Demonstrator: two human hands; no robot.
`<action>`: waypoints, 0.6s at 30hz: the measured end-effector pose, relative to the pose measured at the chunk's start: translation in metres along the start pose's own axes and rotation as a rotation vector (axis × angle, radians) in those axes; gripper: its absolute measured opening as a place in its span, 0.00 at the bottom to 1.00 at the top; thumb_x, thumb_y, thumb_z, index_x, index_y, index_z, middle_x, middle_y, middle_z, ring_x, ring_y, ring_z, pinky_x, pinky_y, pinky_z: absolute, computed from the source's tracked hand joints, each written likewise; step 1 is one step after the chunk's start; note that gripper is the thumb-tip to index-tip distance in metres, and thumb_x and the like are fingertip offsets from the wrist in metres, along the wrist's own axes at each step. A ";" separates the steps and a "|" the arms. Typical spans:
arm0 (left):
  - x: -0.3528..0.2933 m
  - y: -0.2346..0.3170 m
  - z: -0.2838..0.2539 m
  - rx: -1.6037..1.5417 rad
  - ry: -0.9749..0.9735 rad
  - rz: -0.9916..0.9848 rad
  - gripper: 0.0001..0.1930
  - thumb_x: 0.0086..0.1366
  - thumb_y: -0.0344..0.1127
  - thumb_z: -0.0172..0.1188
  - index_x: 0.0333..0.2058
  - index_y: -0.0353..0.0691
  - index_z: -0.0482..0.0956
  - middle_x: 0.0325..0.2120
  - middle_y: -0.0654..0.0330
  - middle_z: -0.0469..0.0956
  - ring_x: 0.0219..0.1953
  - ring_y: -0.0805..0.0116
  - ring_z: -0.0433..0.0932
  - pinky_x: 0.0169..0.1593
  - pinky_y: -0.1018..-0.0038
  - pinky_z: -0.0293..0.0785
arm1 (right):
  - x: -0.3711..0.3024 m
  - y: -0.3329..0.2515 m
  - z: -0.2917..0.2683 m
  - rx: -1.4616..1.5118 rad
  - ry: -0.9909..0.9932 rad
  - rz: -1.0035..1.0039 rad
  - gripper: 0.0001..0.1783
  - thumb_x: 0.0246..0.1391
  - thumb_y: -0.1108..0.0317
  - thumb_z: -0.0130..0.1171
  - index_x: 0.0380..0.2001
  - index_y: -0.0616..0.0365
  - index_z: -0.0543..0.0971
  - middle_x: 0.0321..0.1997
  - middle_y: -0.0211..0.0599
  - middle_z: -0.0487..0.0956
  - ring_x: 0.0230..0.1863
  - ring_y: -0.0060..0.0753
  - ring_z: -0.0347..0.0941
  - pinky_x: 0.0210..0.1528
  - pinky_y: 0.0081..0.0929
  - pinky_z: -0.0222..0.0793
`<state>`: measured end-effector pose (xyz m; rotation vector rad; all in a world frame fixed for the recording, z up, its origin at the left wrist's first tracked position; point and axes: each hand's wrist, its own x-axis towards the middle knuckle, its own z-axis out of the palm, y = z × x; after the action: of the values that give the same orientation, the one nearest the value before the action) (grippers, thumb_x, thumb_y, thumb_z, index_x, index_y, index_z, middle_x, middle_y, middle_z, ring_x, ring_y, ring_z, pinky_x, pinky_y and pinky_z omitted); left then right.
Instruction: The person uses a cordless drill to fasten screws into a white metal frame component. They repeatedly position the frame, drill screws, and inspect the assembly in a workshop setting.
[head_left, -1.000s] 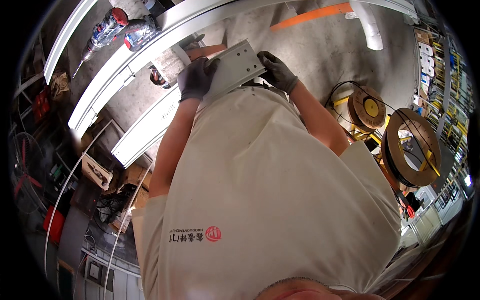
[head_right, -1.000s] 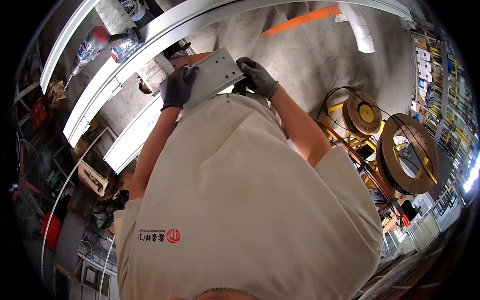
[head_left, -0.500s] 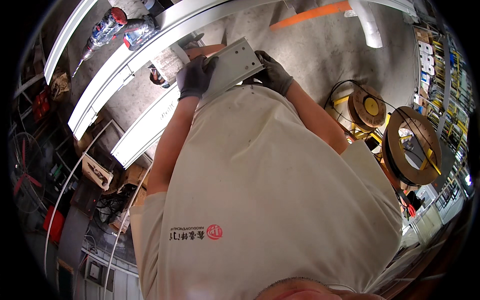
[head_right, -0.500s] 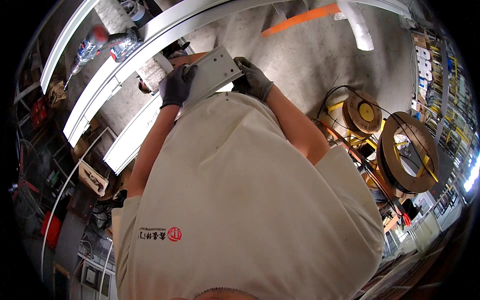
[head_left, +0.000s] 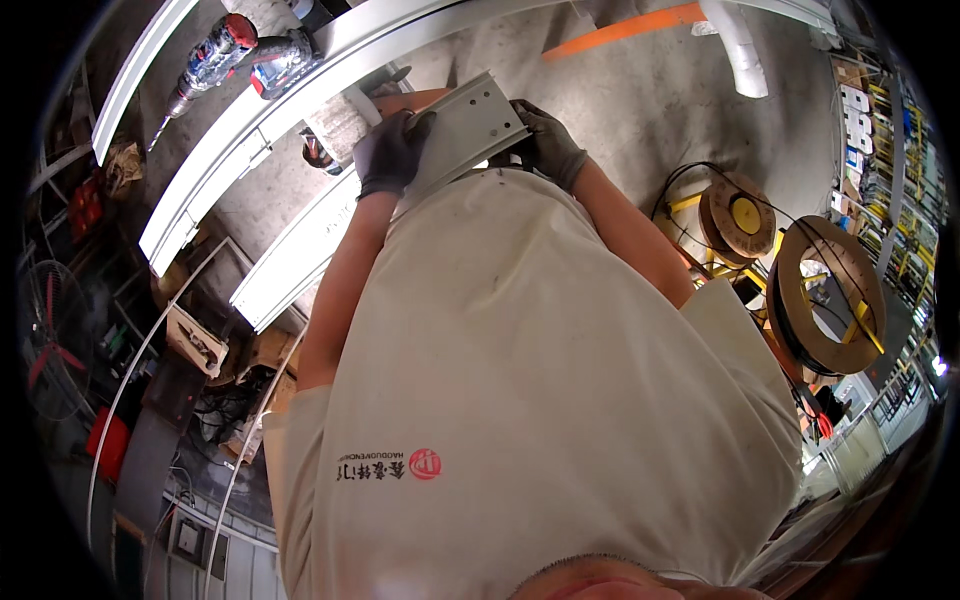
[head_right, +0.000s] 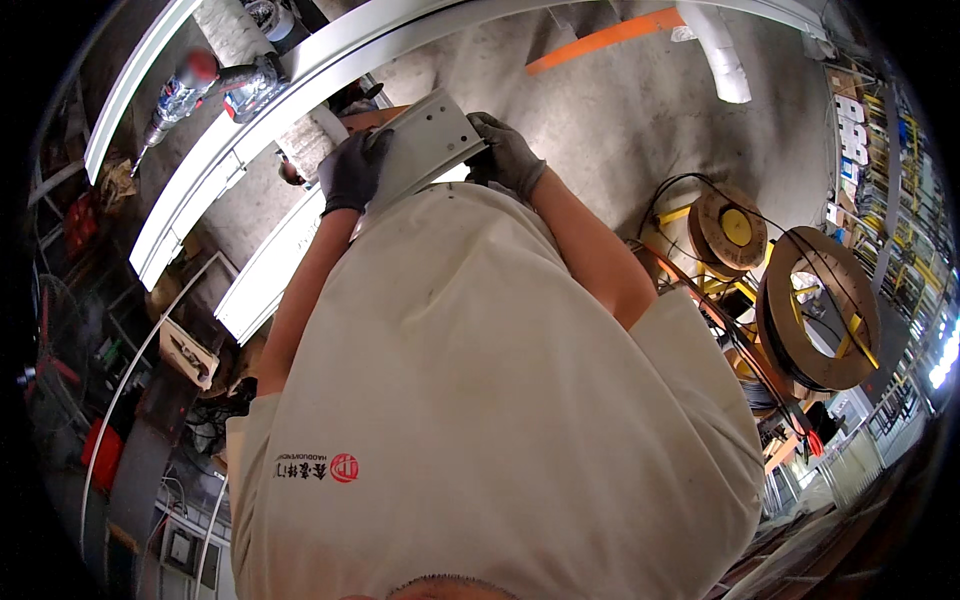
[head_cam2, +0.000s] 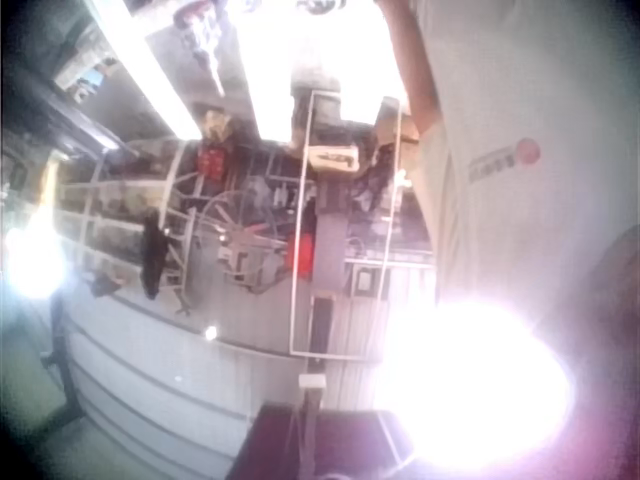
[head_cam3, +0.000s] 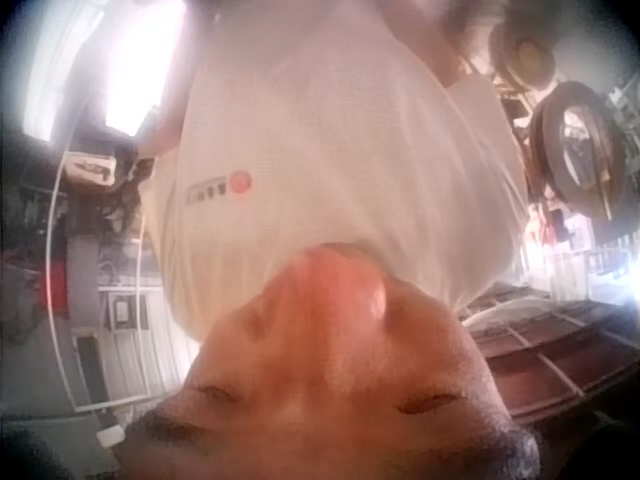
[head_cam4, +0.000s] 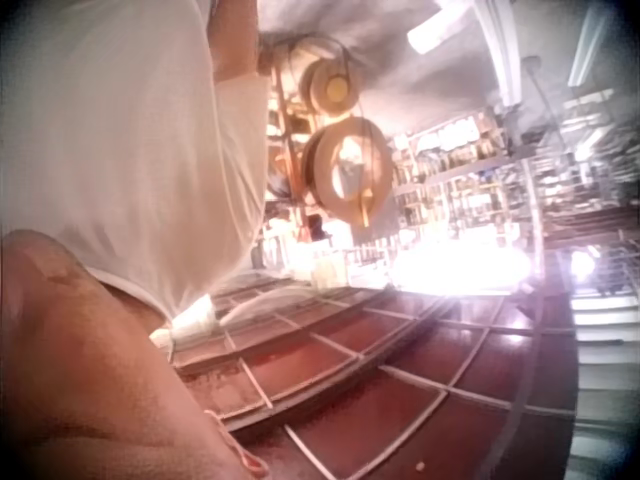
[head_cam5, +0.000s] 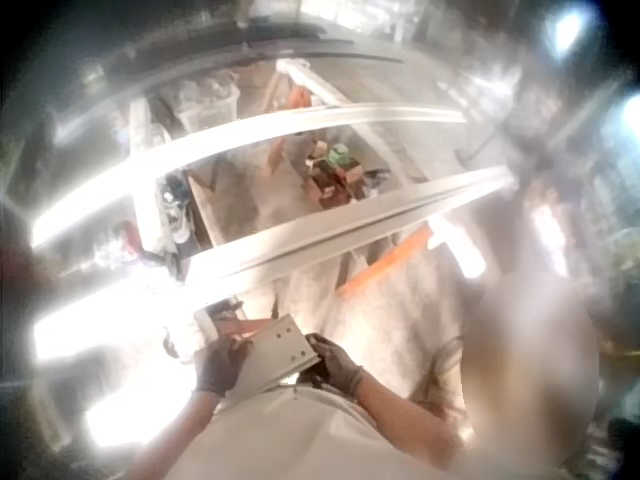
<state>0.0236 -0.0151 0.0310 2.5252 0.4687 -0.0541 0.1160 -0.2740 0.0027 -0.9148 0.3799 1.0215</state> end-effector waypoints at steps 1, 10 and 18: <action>0.000 -0.001 -0.001 0.007 -0.009 -0.009 0.19 0.68 0.59 0.59 0.41 0.50 0.85 0.35 0.52 0.86 0.40 0.45 0.84 0.42 0.53 0.79 | -0.003 -0.001 0.001 0.000 0.017 0.006 0.13 0.72 0.58 0.55 0.51 0.52 0.78 0.34 0.28 0.78 0.32 0.27 0.74 0.31 0.29 0.74; 0.003 0.009 -0.001 -0.027 0.178 0.847 0.21 0.61 0.47 0.68 0.53 0.53 0.83 0.43 0.57 0.81 0.47 0.53 0.80 0.50 0.53 0.77 | -0.003 0.011 0.000 0.064 0.081 -0.051 0.11 0.72 0.61 0.56 0.50 0.55 0.78 0.37 0.29 0.78 0.35 0.26 0.75 0.38 0.27 0.74; -0.001 0.021 0.007 0.188 -0.071 0.972 0.22 0.62 0.45 0.63 0.55 0.55 0.83 0.41 0.60 0.78 0.44 0.56 0.77 0.47 0.54 0.77 | 0.000 0.014 -0.001 0.117 0.054 -0.087 0.13 0.72 0.60 0.57 0.50 0.56 0.78 0.42 0.31 0.80 0.42 0.29 0.79 0.45 0.31 0.78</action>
<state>0.0297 -0.0358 0.0360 2.6456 -0.8406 0.1865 0.1041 -0.2722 -0.0047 -0.8474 0.4373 0.8866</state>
